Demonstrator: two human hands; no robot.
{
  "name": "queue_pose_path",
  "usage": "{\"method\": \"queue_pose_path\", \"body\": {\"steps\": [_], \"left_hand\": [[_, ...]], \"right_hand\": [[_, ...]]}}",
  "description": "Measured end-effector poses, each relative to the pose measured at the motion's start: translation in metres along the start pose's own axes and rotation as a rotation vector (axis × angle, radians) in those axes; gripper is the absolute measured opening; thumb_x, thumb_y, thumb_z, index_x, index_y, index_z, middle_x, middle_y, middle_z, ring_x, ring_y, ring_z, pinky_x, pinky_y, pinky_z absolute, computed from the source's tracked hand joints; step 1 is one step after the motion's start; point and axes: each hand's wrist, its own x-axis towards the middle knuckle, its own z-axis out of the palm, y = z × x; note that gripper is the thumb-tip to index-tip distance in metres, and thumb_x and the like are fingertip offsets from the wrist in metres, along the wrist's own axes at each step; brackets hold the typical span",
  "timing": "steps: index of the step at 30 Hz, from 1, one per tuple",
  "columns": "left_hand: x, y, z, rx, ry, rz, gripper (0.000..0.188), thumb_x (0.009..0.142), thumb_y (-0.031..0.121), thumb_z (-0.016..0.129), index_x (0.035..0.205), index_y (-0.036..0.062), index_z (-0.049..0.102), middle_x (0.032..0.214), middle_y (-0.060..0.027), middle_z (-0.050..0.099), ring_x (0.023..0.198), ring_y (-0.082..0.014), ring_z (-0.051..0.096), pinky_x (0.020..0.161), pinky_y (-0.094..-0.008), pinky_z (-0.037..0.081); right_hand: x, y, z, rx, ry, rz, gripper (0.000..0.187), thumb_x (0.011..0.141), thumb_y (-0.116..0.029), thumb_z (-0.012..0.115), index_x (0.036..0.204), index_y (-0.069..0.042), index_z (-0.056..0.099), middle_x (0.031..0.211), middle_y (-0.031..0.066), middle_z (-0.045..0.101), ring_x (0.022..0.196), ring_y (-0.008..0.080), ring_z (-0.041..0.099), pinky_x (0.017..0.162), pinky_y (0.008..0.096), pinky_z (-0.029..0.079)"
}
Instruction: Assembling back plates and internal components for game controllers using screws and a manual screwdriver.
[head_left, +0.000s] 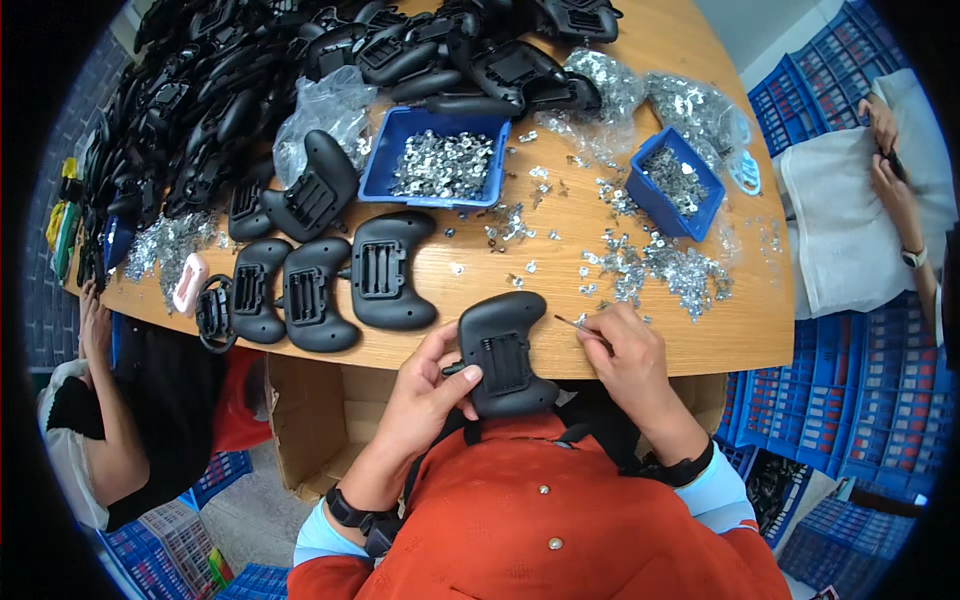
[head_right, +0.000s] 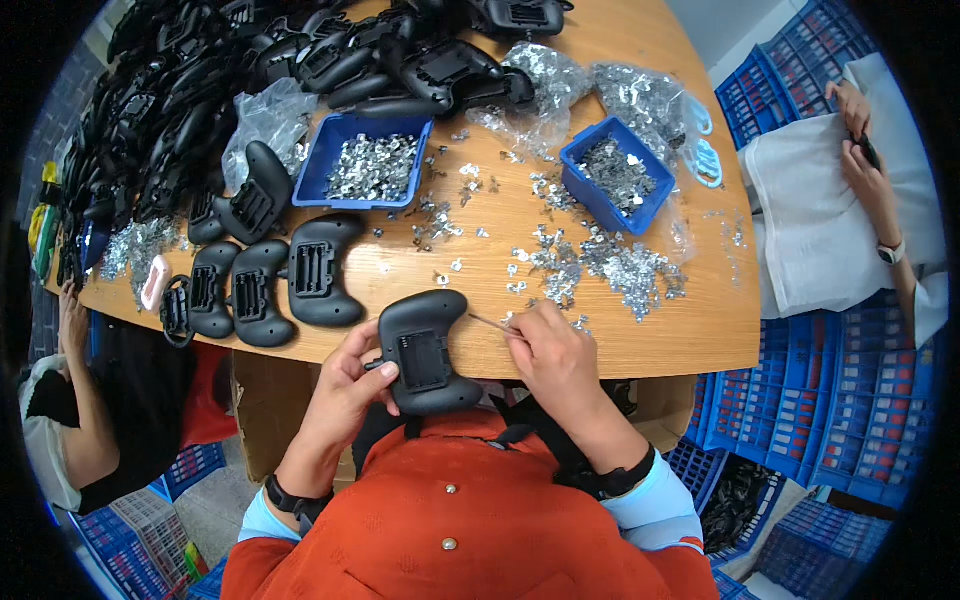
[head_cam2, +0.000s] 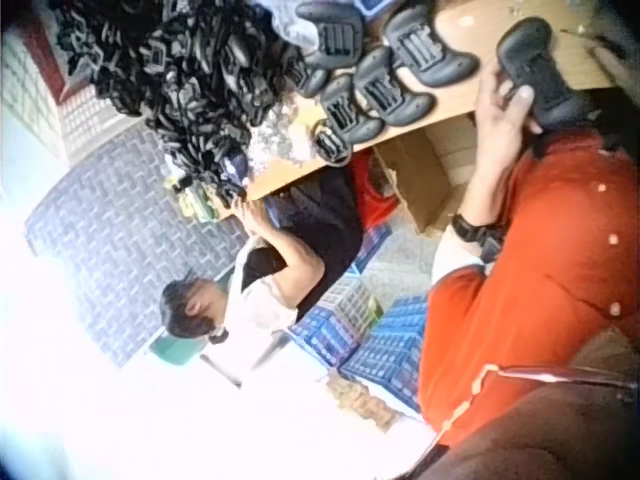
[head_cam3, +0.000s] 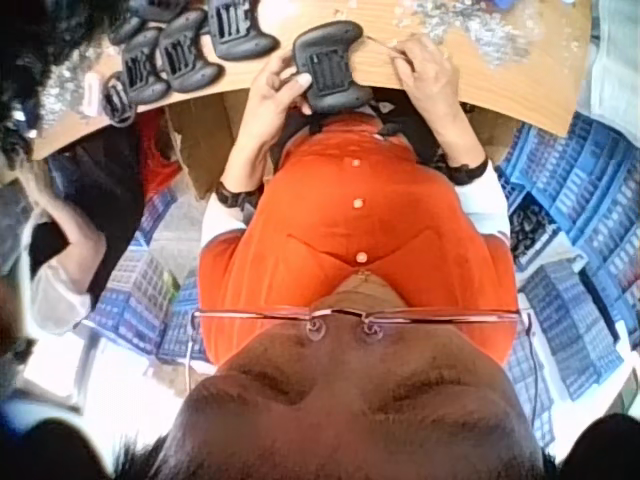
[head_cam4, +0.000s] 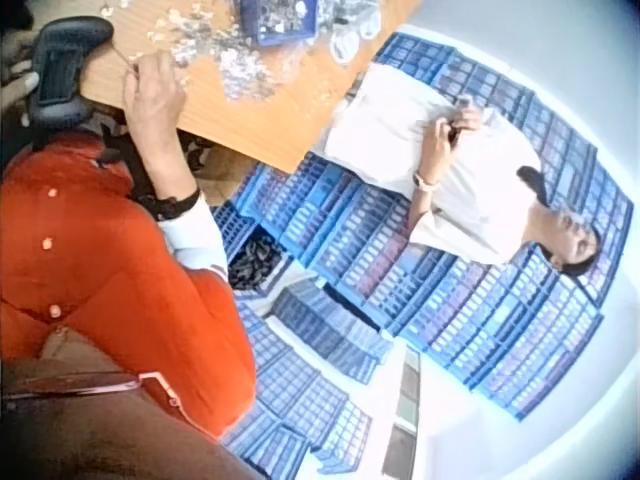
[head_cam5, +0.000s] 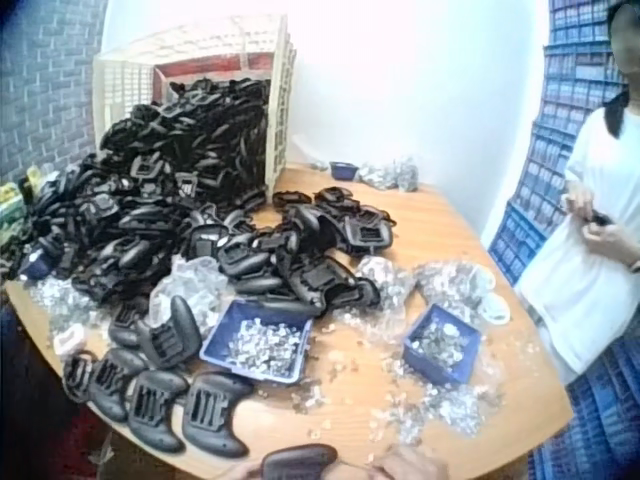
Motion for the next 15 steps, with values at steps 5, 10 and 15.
{"method": "queue_pose_path", "body": {"steps": [5, 10, 15], "left_hand": [[0.0, 0.003, -0.001, -0.009, 0.045, 0.005, 0.05, 0.092, 0.006, 0.057, 0.137, -0.0002, 0.035, 0.109, -0.0103, 0.064, 0.078, -0.01, 0.063, 0.053, -0.0211, 0.052], [0.004, -0.002, -0.002, -0.018, 0.048, 0.043, 0.05, 0.09, 0.005, 0.057, 0.136, 0.0001, 0.038, 0.106, -0.0115, 0.065, 0.078, -0.0124, 0.065, 0.052, -0.0232, 0.055], [0.004, -0.002, -0.002, -0.023, 0.043, 0.043, 0.049, 0.093, 0.004, 0.056, 0.137, -0.0001, 0.034, 0.109, -0.0105, 0.064, 0.076, -0.0087, 0.062, 0.052, -0.0202, 0.051]], "right_hand": [[0.003, -0.006, -0.006, 0.248, -0.027, 0.132, 0.01, 0.077, -0.003, 0.069, 0.081, -0.003, 0.06, 0.079, 0.009, 0.059, 0.064, 0.0255, 0.062, 0.055, 0.0342, 0.05], [0.008, -0.016, -0.003, 0.349, -0.126, 0.138, 0.011, 0.076, -0.003, 0.07, 0.081, -0.003, 0.06, 0.08, 0.0088, 0.059, 0.067, 0.0255, 0.062, 0.057, 0.0349, 0.05], [0.004, -0.008, 0.003, 0.166, -0.13, 0.009, 0.012, 0.075, -0.003, 0.07, 0.08, -0.003, 0.059, 0.082, 0.0086, 0.06, 0.069, 0.0249, 0.063, 0.058, 0.0332, 0.05]]}}
